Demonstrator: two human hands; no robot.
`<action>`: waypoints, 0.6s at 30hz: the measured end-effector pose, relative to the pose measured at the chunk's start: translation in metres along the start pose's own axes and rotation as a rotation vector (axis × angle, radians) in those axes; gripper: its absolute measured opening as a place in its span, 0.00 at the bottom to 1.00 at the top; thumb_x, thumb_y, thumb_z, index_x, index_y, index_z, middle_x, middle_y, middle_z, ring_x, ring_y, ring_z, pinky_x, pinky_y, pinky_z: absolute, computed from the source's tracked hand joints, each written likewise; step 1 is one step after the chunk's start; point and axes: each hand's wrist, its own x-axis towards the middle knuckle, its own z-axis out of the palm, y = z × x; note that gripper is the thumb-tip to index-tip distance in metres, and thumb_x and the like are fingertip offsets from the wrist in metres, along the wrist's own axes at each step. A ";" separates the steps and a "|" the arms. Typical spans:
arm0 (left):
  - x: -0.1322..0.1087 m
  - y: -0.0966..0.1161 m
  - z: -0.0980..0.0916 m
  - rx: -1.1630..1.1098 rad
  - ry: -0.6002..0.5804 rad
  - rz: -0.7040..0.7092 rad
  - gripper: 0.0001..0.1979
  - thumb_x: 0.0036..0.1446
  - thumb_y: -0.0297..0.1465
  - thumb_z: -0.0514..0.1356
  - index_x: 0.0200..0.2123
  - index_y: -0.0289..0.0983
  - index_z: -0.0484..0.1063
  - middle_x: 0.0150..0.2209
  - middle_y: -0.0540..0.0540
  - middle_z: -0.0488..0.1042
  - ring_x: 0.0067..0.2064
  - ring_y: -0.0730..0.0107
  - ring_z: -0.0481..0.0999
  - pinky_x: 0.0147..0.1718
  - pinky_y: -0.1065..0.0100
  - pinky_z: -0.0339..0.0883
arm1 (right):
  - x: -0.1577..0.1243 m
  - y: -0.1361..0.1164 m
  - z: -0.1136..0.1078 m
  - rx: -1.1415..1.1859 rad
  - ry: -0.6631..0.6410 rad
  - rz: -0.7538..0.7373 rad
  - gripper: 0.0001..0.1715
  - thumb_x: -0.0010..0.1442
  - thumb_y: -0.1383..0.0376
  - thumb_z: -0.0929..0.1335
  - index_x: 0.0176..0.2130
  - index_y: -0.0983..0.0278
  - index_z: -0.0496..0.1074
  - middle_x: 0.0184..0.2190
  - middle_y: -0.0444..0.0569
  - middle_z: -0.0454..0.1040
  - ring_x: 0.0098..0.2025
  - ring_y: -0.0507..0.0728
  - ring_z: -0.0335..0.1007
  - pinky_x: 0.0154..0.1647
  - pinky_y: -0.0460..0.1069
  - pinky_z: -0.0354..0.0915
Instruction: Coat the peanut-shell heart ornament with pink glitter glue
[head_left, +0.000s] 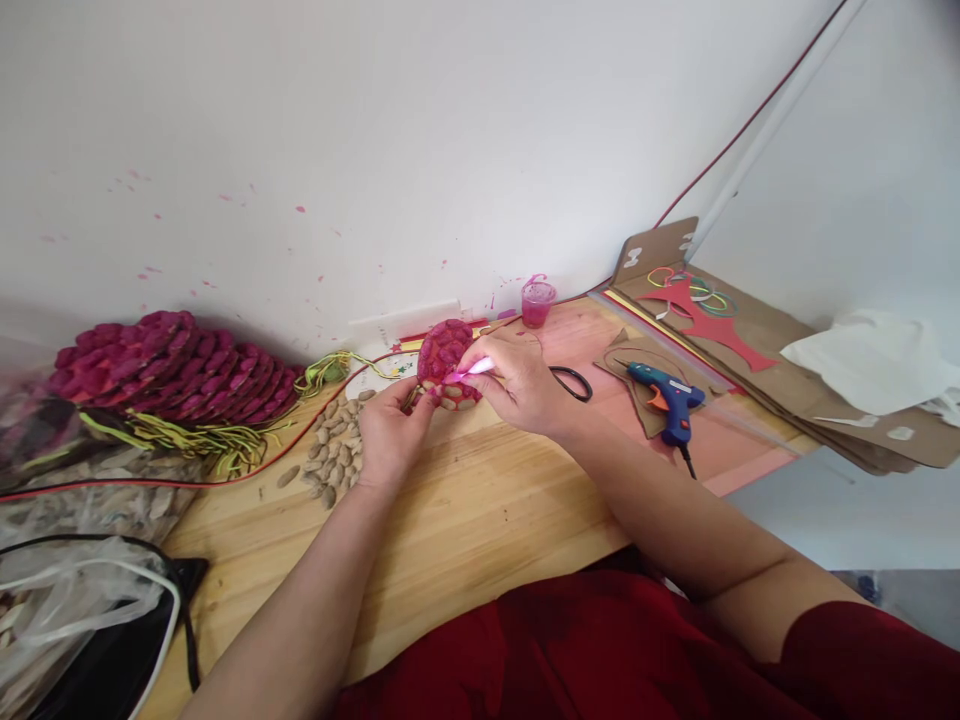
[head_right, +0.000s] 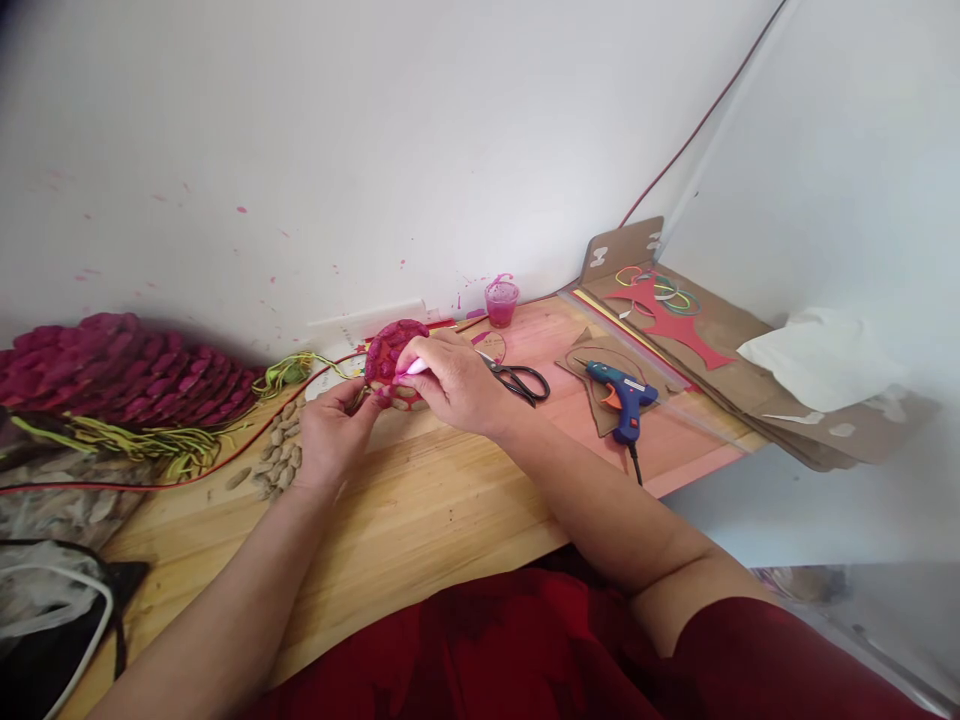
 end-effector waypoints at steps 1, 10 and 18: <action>0.001 -0.001 0.000 -0.043 -0.005 -0.026 0.19 0.56 0.41 0.65 0.45 0.35 0.83 0.37 0.45 0.85 0.35 0.64 0.79 0.38 0.66 0.71 | 0.000 0.001 0.001 0.020 0.006 0.023 0.02 0.68 0.64 0.68 0.39 0.59 0.70 0.36 0.46 0.78 0.40 0.57 0.71 0.46 0.53 0.64; 0.003 -0.010 0.003 -0.316 -0.047 -0.184 0.22 0.52 0.42 0.70 0.46 0.34 0.83 0.43 0.41 0.85 0.44 0.58 0.82 0.47 0.62 0.74 | -0.002 0.006 0.000 0.063 0.116 0.130 0.03 0.68 0.64 0.68 0.40 0.60 0.71 0.38 0.48 0.79 0.42 0.57 0.72 0.46 0.52 0.65; 0.002 -0.008 0.003 -0.351 -0.045 -0.187 0.23 0.51 0.44 0.72 0.44 0.33 0.84 0.42 0.40 0.85 0.42 0.58 0.81 0.46 0.62 0.73 | -0.004 0.004 0.006 -0.010 0.052 -0.014 0.02 0.68 0.65 0.68 0.39 0.60 0.71 0.35 0.47 0.79 0.39 0.57 0.71 0.45 0.53 0.63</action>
